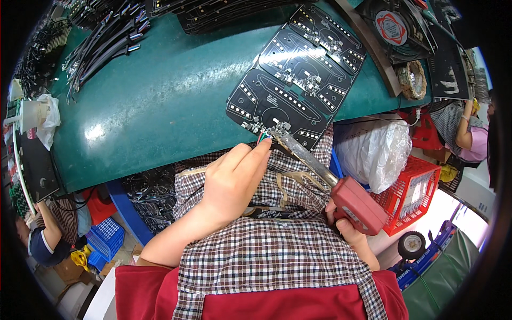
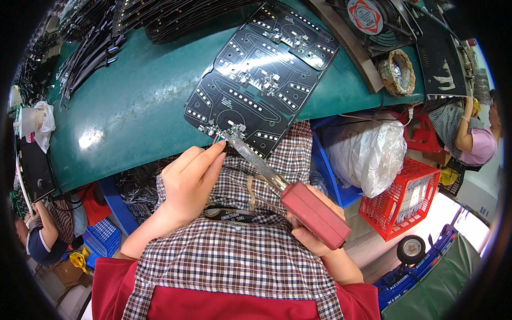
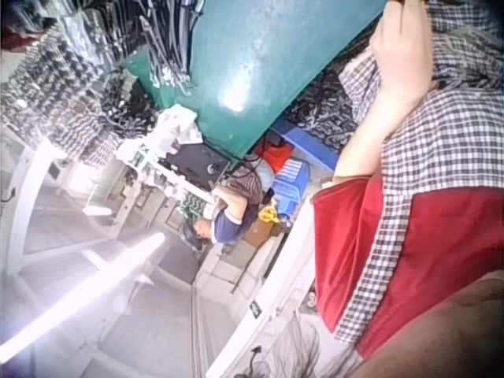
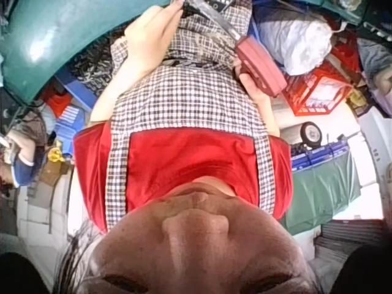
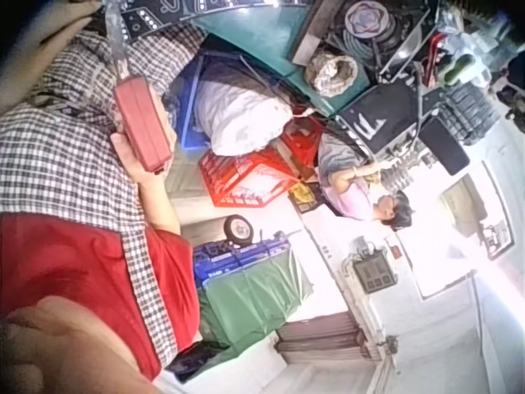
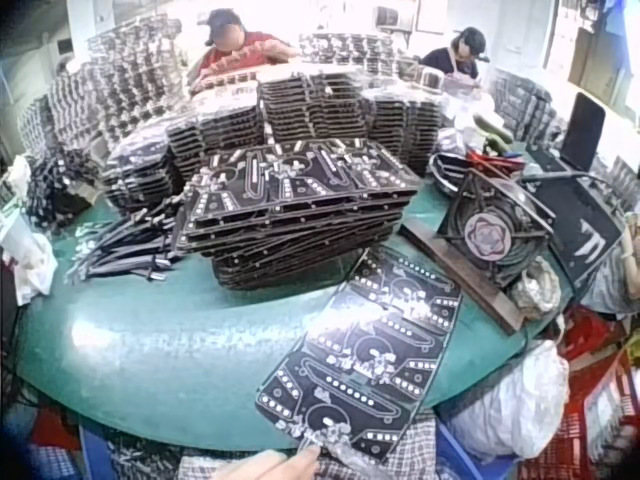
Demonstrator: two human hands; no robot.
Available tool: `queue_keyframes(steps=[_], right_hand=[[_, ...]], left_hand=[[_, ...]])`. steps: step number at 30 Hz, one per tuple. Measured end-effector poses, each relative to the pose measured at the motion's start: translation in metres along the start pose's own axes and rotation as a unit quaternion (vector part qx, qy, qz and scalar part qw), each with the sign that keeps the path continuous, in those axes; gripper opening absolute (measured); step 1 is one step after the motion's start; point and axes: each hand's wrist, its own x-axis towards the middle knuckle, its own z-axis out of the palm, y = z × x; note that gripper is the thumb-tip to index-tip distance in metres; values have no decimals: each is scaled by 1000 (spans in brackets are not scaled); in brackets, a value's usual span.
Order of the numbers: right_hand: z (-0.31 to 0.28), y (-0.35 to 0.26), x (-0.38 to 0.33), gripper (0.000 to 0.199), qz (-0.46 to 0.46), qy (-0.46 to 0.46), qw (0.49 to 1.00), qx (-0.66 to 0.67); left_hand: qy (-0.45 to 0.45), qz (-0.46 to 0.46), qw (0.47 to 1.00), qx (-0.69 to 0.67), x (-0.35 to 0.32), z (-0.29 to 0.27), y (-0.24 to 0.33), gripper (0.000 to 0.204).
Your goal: The person solders wires onto circuit boards using a soldering gun and places the assembled boards into a bin.
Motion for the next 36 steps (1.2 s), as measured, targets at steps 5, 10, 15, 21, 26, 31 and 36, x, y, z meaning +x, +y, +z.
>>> queue_keyframes(steps=[5, 10, 15, 21, 26, 31, 36], right_hand=[[1, -1, 0, 56, 6, 6, 1000, -17], [1, -6, 1, 55, 64, -3, 992, 113], [-1, -5, 7, 57, -31, 13, 998, -53], [1, -2, -4, 57, -4, 37, 999, 6], [1, -2, -1, 56, -15, 46, 999, 21], [0, 6, 1, 53, -37, 9, 998, -52], [2, 13, -3, 51, -50, 25, 995, -80]], left_hand=[[-6, 26, 998, 59, 0, -1, 2, 27], [-17, 49, 997, 61, -1, -2, 0, 28], [-24, 59, 994, 91, 0, -3, 1, 28], [-37, 49, 991, 118, 2, -4, 6, 28], [-26, 52, 994, 88, 0, -1, 1, 28], [-14, 72, 994, 79, -4, 2, -1, 29], [-25, 83, 991, 105, -4, 1, 1, 29]])
